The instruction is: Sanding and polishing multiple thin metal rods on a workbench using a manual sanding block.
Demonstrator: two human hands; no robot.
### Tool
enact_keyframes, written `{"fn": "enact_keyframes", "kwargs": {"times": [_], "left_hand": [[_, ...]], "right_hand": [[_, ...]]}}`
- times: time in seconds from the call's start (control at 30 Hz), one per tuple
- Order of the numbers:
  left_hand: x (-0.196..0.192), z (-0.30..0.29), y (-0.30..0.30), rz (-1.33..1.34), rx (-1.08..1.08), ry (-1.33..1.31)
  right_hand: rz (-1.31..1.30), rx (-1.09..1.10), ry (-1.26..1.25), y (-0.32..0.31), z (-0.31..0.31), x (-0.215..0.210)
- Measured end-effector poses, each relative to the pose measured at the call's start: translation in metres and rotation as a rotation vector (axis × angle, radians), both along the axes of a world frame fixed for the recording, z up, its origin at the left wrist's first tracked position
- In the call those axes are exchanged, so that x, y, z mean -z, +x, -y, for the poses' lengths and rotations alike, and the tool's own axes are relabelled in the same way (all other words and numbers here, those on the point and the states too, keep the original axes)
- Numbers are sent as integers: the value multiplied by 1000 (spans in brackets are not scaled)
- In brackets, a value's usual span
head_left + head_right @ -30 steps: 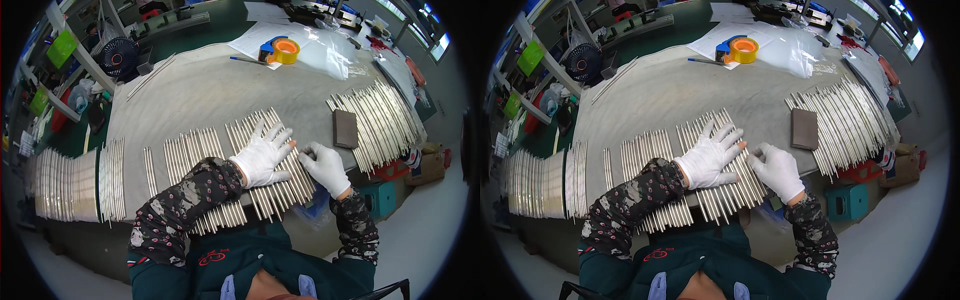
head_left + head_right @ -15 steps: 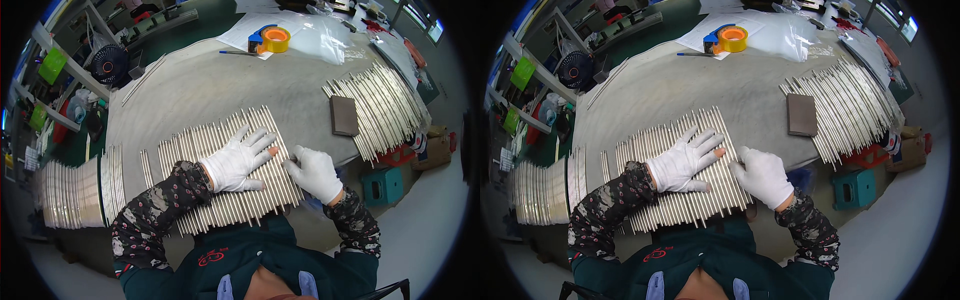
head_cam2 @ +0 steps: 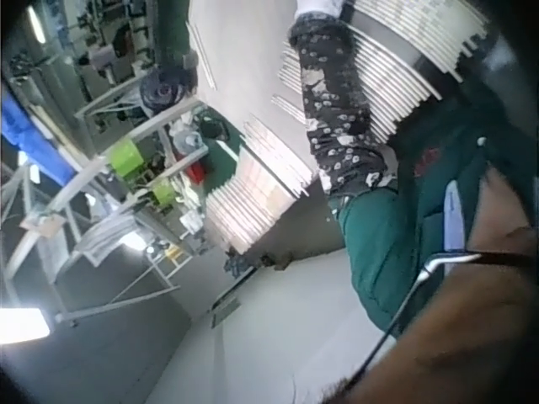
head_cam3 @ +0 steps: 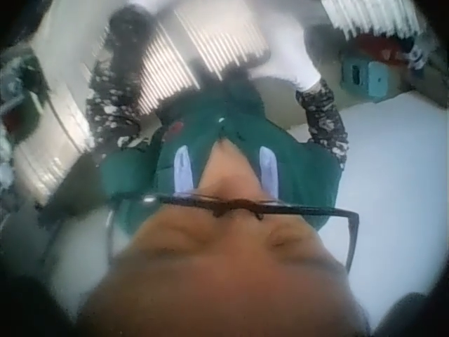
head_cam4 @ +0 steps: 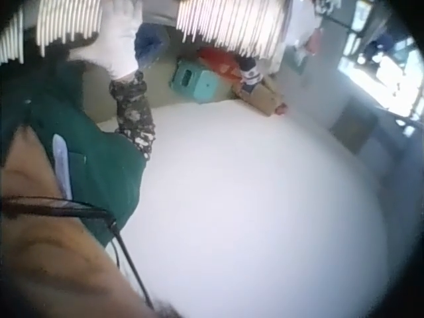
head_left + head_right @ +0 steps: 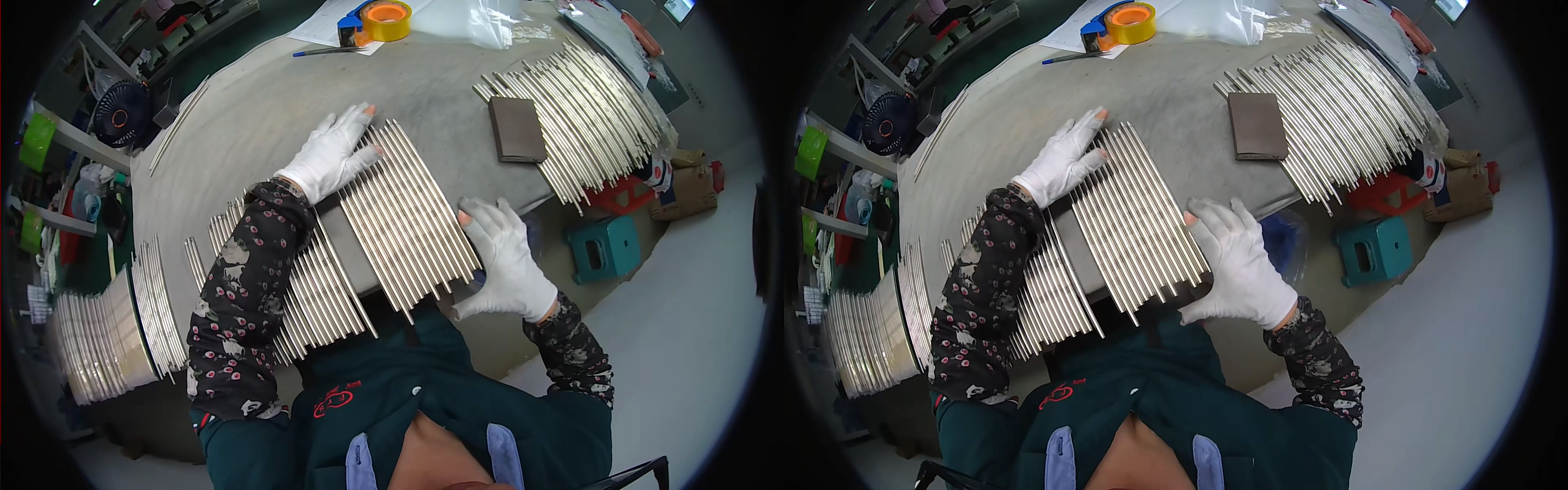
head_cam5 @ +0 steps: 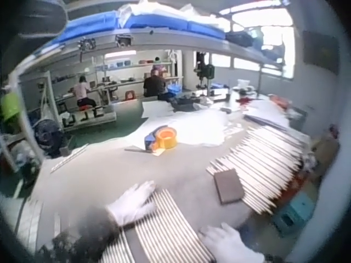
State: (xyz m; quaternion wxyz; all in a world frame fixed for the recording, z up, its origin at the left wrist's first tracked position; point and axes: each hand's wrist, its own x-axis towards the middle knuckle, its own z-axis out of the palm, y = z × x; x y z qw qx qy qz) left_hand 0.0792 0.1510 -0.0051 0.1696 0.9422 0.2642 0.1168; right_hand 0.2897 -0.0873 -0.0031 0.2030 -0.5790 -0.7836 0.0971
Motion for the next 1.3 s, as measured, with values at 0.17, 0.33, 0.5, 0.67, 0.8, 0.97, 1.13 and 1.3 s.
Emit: {"fn": "enact_keyframes", "kwargs": {"times": [0.17, 0.33, 0.5, 0.67, 0.8, 0.97, 1.13, 1.3], "left_hand": [[2, 1, 0, -77, 40, 23], [7, 7, 3, -38, 74, 81], [5, 14, 6, -131, 73, 261], [5, 14, 16, -144, 51, 238], [3, 17, 24, -132, 37, 246], [4, 17, 32, -121, 29, 256], [6, 15, 35, -118, 33, 264], [5, 17, 36, -124, 16, 254]], "right_hand": [[55, 48, 86, -6, -13, 9], [80, 85, 203, -5, -12, 16], [-5, 82, 229, 17, -6, 8], [6, 62, 280, 23, -8, 12], [-22, 80, 341, 24, -3, 15], [-34, 100, 329, 19, 4, 14], [-8, 150, 326, 13, 6, 16], [-103, 70, 276, -31, 16, 5]]}}
